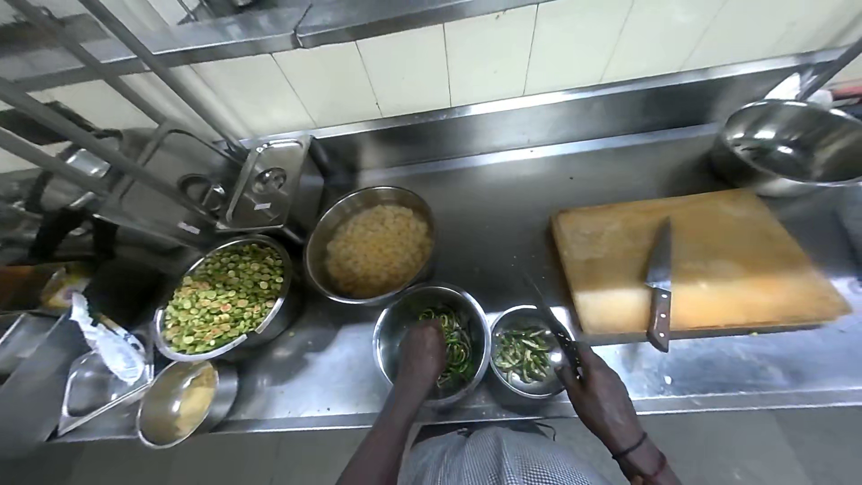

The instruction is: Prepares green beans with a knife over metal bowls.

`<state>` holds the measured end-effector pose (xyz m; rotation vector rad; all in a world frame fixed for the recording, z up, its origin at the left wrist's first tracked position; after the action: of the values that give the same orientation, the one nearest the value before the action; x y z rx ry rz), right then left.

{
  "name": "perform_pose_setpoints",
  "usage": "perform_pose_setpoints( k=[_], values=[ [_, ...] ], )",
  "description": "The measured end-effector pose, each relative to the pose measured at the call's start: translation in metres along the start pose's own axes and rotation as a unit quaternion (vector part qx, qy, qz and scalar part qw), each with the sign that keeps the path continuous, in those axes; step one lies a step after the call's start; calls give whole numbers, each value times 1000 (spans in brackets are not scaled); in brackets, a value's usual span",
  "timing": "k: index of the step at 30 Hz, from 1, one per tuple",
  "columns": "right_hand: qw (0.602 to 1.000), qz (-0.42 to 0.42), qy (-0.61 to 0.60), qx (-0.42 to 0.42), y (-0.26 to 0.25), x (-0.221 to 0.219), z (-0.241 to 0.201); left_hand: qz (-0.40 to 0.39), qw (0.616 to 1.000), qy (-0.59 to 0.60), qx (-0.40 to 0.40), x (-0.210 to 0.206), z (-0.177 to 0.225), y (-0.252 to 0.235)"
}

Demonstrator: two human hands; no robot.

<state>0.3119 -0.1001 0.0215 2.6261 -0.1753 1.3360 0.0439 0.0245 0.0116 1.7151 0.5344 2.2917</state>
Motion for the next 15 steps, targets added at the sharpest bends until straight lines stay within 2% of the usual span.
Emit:
perform_pose_setpoints(
  k=[2, 4, 9, 15],
  values=[
    [999, 29, 30, -10, -2, 0, 7, -66, 996, -36, 53, -7, -17, -10],
    [997, 23, 58, -44, -7, -1, 17, -102, 991, -55, 72, -14, -23, -12],
    [995, -30, 56, -73, -9, -8, 24, -60, 997, -14, 56, -23, -33, -15],
    [993, -58, 23, -98, 4, -12, 23, -8, 997, 49, 56, -4, -29, -9]
  ],
)
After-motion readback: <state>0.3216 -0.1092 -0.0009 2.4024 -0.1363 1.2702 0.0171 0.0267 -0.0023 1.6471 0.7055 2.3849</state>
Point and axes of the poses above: each hand's wrist, its own y-axis away from the middle knuckle, its own x-axis out of the back of the hand, z = x × y, the point moved 5 cm from there along -y, towards the middle knuckle, and after that the axes turned 10 degrees about x, right-handed, at the moved point
